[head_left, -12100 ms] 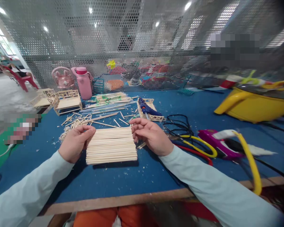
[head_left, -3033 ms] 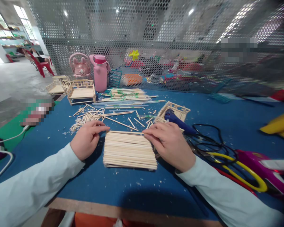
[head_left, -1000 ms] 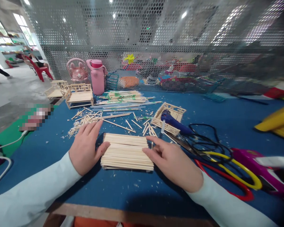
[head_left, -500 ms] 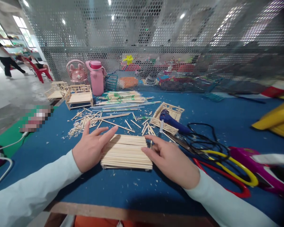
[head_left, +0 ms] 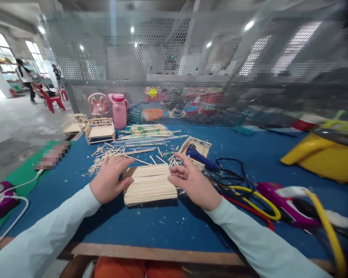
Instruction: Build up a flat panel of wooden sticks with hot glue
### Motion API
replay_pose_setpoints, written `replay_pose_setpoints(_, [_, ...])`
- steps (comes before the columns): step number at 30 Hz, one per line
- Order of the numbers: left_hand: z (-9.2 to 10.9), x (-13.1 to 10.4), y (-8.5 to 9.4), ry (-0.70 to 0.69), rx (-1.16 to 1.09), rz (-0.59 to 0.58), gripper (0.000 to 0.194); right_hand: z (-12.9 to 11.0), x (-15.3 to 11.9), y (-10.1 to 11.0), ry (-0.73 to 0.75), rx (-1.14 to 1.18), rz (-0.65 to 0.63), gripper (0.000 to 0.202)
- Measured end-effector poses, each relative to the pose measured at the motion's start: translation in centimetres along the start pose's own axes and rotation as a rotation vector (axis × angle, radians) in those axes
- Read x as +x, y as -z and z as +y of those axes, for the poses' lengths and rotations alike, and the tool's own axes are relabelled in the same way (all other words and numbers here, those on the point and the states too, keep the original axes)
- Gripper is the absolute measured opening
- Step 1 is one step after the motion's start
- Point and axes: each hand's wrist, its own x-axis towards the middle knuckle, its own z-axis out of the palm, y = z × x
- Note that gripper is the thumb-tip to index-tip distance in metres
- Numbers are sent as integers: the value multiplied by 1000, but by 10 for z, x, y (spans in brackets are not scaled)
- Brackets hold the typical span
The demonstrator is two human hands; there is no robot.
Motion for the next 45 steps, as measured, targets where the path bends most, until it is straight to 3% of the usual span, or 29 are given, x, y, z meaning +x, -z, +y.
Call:
replay_pose_setpoints(3, [6,15,18,21,-157,-21,42,-20,7,3,174,19,-12,70])
replay_pose_setpoints(6, [12,30,25,30,-333,-88,32,-41,14,5,393,-87,-53,65])
replay_pose_setpoints(8, [14,38,20,46,-463,-95,35,-50,18,6,510,-165,-64,62])
replay_pose_setpoints(12, [14,45,0,58,-864,-82,61,-58,23,4,639,-279,-76,62])
replay_pose_setpoints(16, [15,41,-17,-10,-1004,-50,39,-53,20,-7,737,-336,-80,58])
replay_pose_setpoints(18, [15,37,-22,4,-1006,3,31,-47,18,-12,806,-364,6,57])
replay_pose_setpoints(20, [14,34,-25,38,-1079,33,31,-38,17,-17,849,-361,187,62])
replay_pose_setpoints(22, [15,32,-26,55,-1205,39,35,-27,18,-20,791,-275,324,72])
replay_pose_setpoints(23, [15,31,-27,56,-1258,41,37,-22,18,-21,727,-218,324,74])
replay_pose_setpoints(28, [16,29,-26,50,-1310,52,39,-5,21,-25,458,-168,33,46])
replay_pose_setpoints(31, [13,29,-26,69,-1309,50,40,-5,21,-27,361,-104,19,41])
replay_pose_setpoints(35, [10,30,-29,126,-1340,41,51,-5,22,-30,194,217,-58,44])
replay_pose_setpoints(41, [18,29,-29,354,-1451,-47,57,-3,23,-39,70,516,-184,45])
replay_pose_setpoints(45, [18,29,-27,525,-1505,-14,41,-8,21,-36,-3,619,-266,36])
